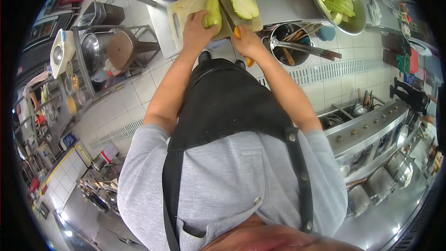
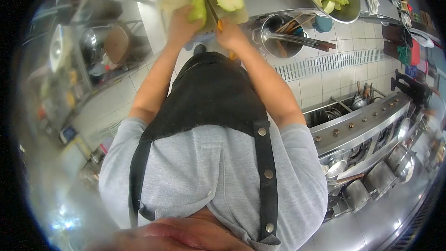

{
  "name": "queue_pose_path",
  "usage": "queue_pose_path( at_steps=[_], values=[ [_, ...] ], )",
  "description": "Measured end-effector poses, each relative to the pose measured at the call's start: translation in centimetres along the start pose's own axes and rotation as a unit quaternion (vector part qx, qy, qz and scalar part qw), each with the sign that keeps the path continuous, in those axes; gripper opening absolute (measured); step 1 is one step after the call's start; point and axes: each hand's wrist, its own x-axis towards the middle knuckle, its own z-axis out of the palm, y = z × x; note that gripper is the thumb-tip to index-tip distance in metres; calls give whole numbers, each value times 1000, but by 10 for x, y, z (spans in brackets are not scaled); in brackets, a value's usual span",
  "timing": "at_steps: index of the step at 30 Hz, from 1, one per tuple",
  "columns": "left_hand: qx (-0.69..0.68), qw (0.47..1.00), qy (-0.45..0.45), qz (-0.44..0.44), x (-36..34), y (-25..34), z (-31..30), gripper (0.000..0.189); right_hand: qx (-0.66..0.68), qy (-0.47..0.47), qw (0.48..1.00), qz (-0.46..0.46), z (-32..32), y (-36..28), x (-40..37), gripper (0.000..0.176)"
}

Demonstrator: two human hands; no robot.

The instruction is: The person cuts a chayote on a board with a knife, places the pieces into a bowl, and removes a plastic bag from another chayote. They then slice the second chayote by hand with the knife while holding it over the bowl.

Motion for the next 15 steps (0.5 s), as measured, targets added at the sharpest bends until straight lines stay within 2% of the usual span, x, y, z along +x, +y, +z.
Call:
queue_pose_path(
  at_steps=[2,5,8,11,15],
  values=[
    [-26,995,-40,-83,0,15,-18,61,-57,60,994,-77,-5,-3,-3,46],
    [-78,992,-20,-99,1,6,1,52,-6,74,996,-42,-13,-27,-19,44],
    [-112,988,-53,-98,3,-4,-7,47,-24,66,997,-43,-11,-36,-32,43],
    [-168,978,-37,-115,11,-24,-16,45,-22,63,998,-21,-3,-57,-41,43],
    [-158,982,-16,-101,55,-21,-36,46,-48,83,995,-3,19,-56,-35,41]
  ],
)
